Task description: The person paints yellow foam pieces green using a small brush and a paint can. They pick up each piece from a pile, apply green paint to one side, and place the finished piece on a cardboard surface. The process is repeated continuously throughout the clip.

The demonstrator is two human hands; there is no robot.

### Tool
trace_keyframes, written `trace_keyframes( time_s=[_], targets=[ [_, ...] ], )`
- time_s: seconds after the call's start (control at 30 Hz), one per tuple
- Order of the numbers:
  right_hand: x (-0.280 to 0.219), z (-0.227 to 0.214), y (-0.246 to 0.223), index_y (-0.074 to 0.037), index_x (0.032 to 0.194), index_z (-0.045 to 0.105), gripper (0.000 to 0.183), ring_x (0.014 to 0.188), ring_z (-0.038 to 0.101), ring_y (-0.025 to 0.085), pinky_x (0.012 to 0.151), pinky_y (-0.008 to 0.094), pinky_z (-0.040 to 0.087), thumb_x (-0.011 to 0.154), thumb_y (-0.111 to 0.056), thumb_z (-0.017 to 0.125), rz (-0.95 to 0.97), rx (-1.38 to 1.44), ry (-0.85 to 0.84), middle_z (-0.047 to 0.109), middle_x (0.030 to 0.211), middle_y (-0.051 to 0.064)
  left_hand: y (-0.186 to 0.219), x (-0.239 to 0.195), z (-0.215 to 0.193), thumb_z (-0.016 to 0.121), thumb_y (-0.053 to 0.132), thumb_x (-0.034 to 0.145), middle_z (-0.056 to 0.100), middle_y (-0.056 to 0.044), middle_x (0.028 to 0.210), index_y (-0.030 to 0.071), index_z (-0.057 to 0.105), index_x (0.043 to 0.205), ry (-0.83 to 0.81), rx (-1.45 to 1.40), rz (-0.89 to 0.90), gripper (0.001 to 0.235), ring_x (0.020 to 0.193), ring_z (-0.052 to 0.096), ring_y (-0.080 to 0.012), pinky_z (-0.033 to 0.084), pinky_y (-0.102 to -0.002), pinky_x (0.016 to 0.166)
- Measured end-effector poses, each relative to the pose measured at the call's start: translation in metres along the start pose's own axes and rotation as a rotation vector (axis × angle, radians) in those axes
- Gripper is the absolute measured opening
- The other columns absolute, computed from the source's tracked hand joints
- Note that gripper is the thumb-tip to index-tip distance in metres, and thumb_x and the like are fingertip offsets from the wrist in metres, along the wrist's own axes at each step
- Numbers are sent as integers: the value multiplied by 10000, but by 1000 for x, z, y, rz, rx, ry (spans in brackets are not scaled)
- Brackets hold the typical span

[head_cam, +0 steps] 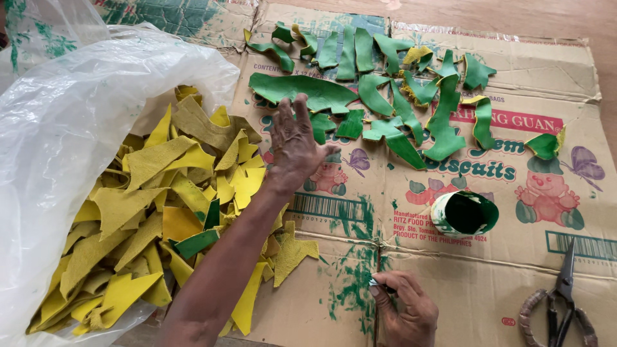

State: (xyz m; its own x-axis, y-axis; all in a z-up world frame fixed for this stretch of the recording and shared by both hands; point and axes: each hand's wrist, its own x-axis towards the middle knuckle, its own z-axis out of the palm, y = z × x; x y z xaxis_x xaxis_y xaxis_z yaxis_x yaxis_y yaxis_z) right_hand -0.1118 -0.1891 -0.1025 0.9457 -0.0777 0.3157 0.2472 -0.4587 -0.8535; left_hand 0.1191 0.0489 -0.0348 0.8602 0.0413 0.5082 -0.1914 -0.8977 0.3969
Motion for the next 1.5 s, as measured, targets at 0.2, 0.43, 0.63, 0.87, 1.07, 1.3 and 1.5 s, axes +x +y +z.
trace_keyframes(
  time_s=[0.2,0.43,0.63,0.87,1.07,1.3,1.5],
  targets=[
    [-1,-5,-17,-80,1021,749,216,773,643,99,691,246,512,815,-42,804,80,4,27,737,890,13,3,-25,-60,754,18,838,703,-158,1011,40,664,1107,-100,-101,68,285,912,695,-336,563,-452,787],
    [-2,-2,-30,14,1142,714,281,876,652,60,792,203,536,864,-29,727,346,339,-8,724,961,1,-11,-47,-126,665,73,971,722,-146,788,52,733,895,-307,18,-155,104,703,702,-278,557,-442,687],
    [3,-5,-34,15,1104,734,209,843,672,109,770,247,557,902,-29,705,486,389,-58,736,929,57,19,-114,-138,792,122,691,601,-141,1020,25,664,995,-726,-83,193,344,999,578,-317,495,-455,901],
    [12,0,-10,36,1145,701,219,856,610,94,741,234,469,932,-17,699,475,739,-113,706,972,39,30,-134,-126,706,22,716,581,-183,1069,-16,636,1018,-747,-30,134,312,982,587,-353,504,-479,871],
    [9,-4,-4,37,1183,709,253,828,581,83,725,238,455,941,-34,702,494,865,-125,707,977,39,43,-122,-131,611,41,869,649,-145,927,20,666,1032,-654,-58,-3,173,868,659,-305,554,-446,771],
    [5,-18,-13,26,1154,708,272,906,661,92,814,236,537,883,40,710,478,691,-25,737,1009,52,46,-115,-76,507,1,838,704,-71,1108,193,709,1075,-268,-356,645,366,1083,668,-261,524,-404,927],
    [-4,-25,-5,30,1142,738,281,912,675,92,831,232,556,862,54,747,442,493,0,748,996,51,49,-100,-74,500,51,977,685,-132,1138,62,677,1195,-668,-296,-113,281,958,700,-294,584,-419,860]
  ],
)
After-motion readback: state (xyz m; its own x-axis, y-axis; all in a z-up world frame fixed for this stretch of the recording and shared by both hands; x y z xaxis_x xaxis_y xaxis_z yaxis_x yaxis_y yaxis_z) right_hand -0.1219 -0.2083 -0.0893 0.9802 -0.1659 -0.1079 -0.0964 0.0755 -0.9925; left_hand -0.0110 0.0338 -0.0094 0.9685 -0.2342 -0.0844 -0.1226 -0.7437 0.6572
